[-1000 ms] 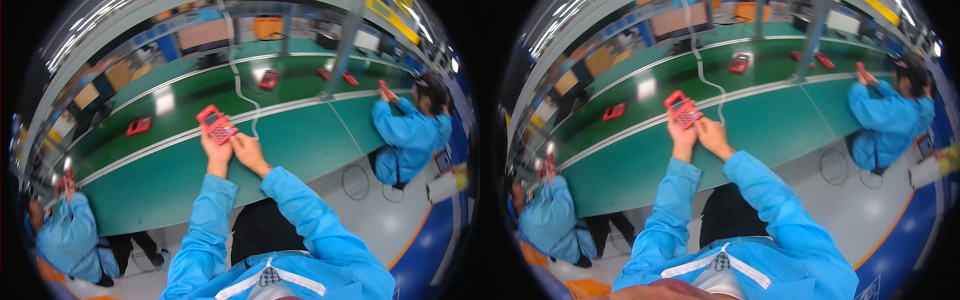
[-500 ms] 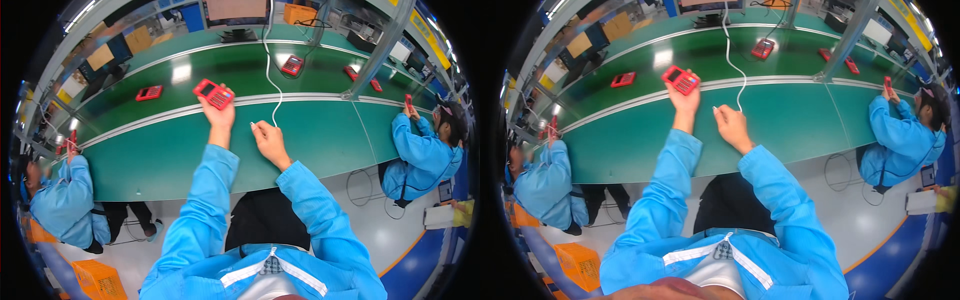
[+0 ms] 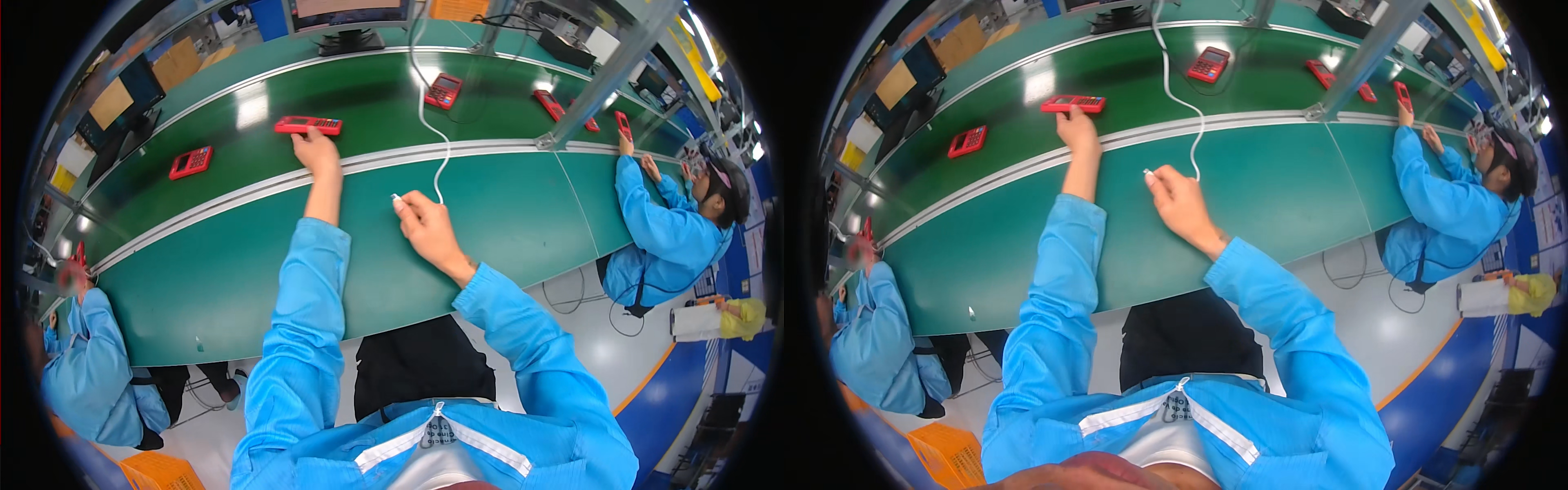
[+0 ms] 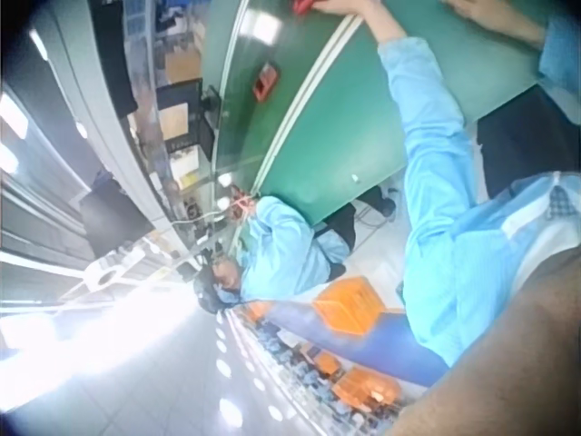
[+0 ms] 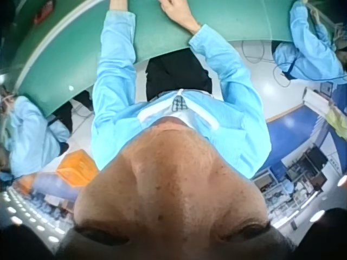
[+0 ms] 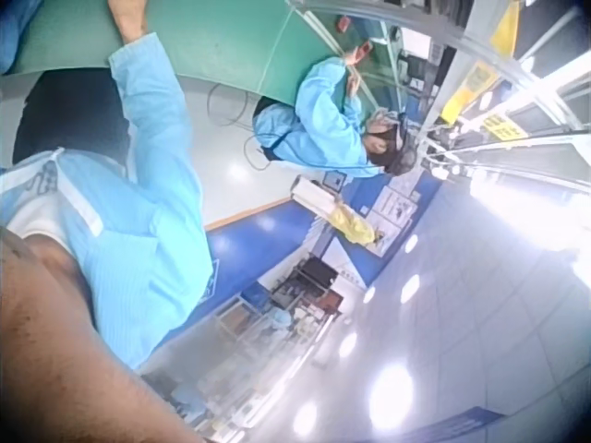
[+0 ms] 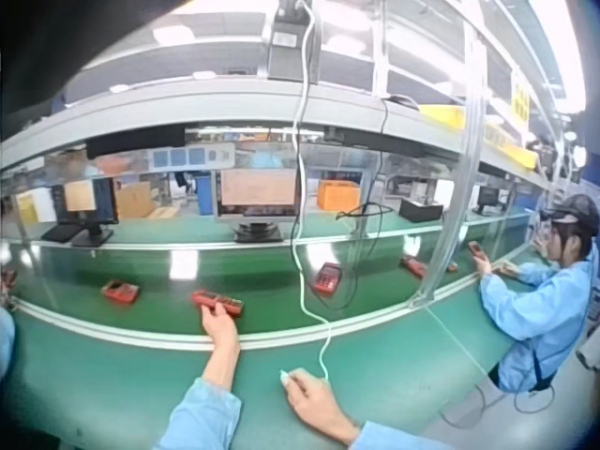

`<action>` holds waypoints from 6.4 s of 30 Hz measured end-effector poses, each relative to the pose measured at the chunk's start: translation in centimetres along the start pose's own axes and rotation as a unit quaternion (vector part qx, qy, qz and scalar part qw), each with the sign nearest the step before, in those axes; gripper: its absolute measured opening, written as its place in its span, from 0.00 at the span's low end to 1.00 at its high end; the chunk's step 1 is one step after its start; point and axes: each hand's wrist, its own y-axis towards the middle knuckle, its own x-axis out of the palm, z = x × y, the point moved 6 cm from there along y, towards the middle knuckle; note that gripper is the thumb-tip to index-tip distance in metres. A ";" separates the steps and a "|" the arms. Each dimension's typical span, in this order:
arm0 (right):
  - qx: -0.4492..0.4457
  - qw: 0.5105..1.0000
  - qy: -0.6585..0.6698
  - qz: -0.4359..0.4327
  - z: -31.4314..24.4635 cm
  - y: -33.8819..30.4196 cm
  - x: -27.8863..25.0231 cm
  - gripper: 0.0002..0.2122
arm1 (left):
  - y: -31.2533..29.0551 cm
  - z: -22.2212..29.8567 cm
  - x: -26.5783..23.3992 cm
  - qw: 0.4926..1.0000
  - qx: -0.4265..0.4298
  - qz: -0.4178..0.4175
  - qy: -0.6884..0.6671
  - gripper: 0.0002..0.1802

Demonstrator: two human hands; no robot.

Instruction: The person tests handheld electronic devices on an assembly line by repeatedly plugging a cable into each device, pressing buttons on the keypad, disconnecting the cable, and placing the devices back on the conveyor.

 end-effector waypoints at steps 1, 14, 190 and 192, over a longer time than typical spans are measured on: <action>0.013 1.000 -0.004 -0.008 0.0 0.1 0.0 0.10 | -1.1 0.8 -0.2 0.994 0.055 0.047 0.078 0.29; -0.084 0.978 -0.190 -0.004 -2.1 -1.0 0.8 0.08 | -4.7 0.6 1.2 0.995 -0.074 -0.047 -0.044 0.40; 0.022 0.765 -0.576 0.289 10.4 21.4 -25.6 0.26 | -18.8 5.9 -1.5 0.901 0.119 -0.344 0.234 0.15; 0.048 0.799 -0.551 0.236 12.4 22.5 -27.5 0.28 | -19.1 5.8 -0.8 0.900 0.116 -0.358 0.218 0.15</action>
